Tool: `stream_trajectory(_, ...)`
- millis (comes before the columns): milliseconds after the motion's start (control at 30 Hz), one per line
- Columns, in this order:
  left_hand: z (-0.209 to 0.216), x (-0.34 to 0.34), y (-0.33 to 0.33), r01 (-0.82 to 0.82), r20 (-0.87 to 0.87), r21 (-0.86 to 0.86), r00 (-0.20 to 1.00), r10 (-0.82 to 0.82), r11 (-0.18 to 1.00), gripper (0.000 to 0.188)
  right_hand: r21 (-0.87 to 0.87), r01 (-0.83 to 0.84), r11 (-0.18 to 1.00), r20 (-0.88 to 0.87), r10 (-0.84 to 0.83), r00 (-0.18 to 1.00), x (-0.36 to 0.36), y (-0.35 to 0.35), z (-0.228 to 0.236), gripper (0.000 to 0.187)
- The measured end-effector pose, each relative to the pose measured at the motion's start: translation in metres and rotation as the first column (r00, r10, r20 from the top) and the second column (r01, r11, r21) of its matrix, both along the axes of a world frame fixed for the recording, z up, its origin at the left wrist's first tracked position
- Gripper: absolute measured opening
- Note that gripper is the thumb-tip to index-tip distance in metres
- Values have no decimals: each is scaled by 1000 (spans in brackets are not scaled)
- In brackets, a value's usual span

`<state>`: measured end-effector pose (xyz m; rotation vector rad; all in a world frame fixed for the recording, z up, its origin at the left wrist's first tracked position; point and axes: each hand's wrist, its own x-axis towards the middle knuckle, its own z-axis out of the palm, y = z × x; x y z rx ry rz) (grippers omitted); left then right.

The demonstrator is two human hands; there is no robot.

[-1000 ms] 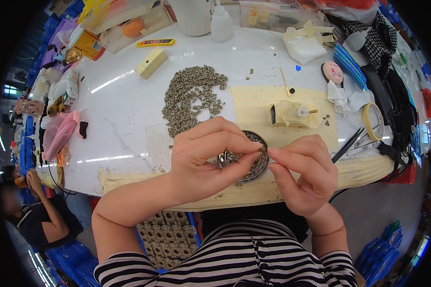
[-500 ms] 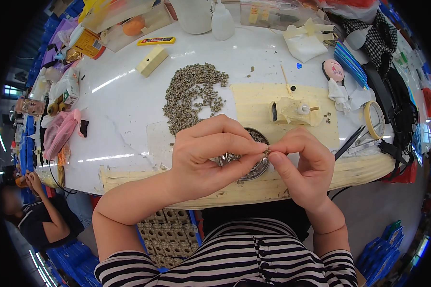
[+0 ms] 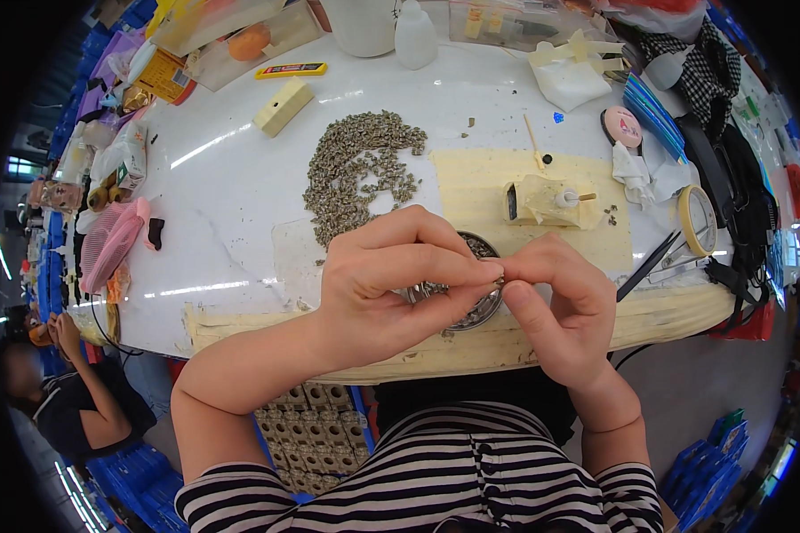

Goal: The person picks up a small black component and a thin wire, threading the wire through the component by hand. The person then uses tweezers to precisely position and attach the component onto a small white electronic base on the table.

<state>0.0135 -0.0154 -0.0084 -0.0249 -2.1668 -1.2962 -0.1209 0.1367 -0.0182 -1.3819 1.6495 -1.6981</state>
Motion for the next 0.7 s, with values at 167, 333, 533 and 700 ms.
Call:
stream_trajectory(167, 1, -1, 1, -32, 19, -19, 999, 32, 999, 22, -46, 78, 996, -95, -82, 992, -1, 3, 2, 22)
stream_trajectory(333, -1, -1, 0, -57, 29, -1, 998, 57, 998, 22, -129, 82, 988, -327, -120, 937, 1, 1, 7, 26)
stream_trajectory(533, 0, 0, -1, -15, -9, 1, 1000, 15, 1000, 23, -47, 79, 996, -182, -86, 980, 2, 1, 1, 21)
stream_trajectory(700, 0, -1, 0, -1, -11, -32, 1000, 0, 999, 22, 6, 40, 999, 91, -40, 995, 2, 1, 0, 12)
